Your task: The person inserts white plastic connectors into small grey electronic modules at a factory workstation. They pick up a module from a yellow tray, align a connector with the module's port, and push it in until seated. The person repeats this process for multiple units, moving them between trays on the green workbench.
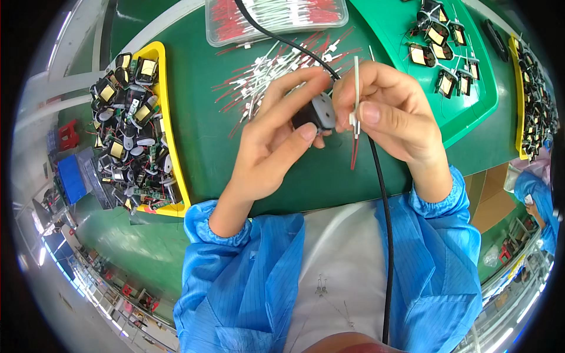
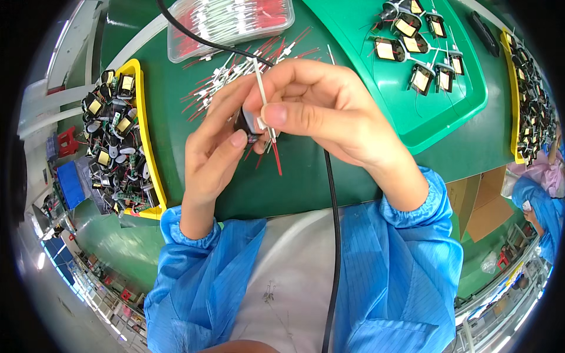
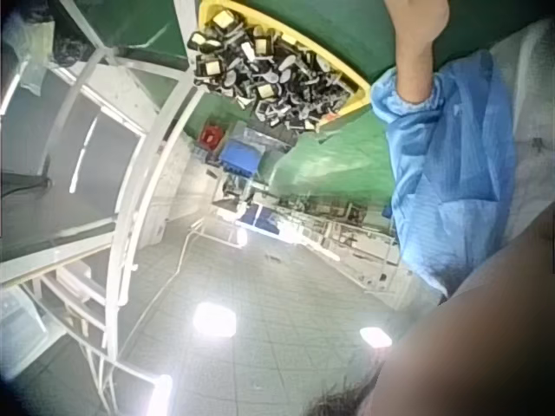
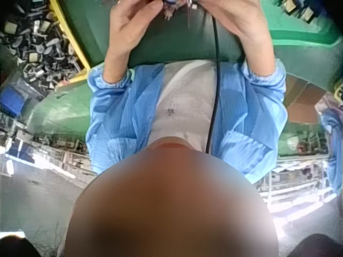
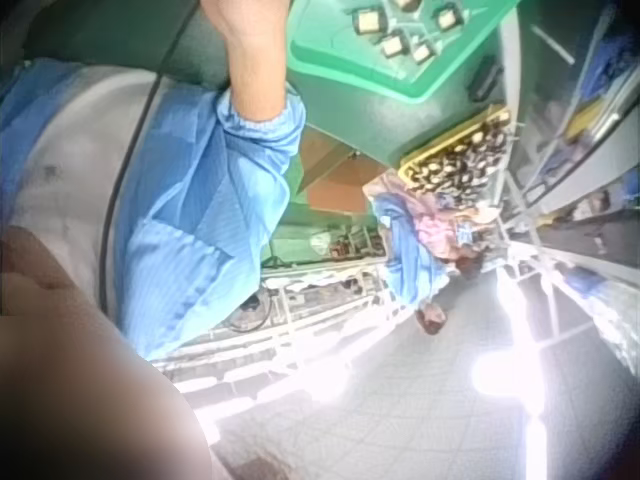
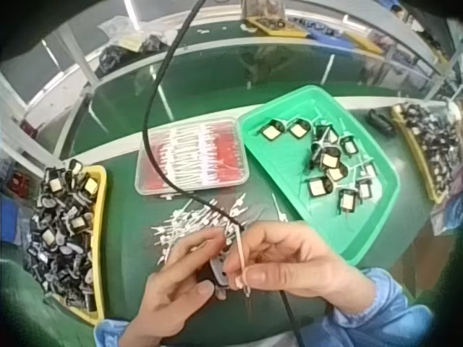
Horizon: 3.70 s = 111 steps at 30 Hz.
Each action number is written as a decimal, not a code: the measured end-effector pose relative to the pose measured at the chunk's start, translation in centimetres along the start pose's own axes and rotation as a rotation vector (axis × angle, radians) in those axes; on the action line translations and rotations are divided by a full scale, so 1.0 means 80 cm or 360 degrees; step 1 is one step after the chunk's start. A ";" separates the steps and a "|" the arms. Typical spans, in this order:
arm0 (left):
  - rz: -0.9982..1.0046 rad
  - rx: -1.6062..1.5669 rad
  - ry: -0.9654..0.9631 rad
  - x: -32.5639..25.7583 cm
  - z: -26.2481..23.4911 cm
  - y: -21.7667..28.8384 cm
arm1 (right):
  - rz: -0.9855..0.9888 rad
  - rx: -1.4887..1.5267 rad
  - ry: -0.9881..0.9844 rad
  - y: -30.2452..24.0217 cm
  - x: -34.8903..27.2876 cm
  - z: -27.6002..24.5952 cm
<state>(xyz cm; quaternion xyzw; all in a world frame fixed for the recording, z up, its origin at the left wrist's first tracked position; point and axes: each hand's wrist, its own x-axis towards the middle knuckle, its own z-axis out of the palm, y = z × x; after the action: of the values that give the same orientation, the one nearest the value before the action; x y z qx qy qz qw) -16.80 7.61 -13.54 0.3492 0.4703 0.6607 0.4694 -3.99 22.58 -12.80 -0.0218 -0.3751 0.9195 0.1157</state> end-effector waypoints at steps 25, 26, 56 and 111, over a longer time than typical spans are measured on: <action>0.0409 0.0224 -0.0062 0.000 -0.012 -0.011 | -0.0915 -0.1335 0.0251 -0.014 -0.024 0.015; 0.0390 0.0215 -0.0055 0.000 -0.012 -0.010 | -0.0910 -0.1348 0.0259 -0.013 -0.025 0.016; -0.0012 0.0046 -0.0290 -0.005 -0.004 0.012 | -0.0214 -0.0433 0.0028 0.005 -0.013 0.018; 0.0522 0.0205 -0.0081 -0.002 -0.008 -0.016 | -0.1081 -0.1799 0.0135 -0.004 -0.037 0.036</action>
<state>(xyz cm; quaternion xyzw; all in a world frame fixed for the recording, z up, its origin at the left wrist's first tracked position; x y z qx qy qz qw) -16.93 7.46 -14.99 0.4673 0.4365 0.6879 0.3435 -1.43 20.20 -10.66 0.0041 -0.7812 0.4916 0.3847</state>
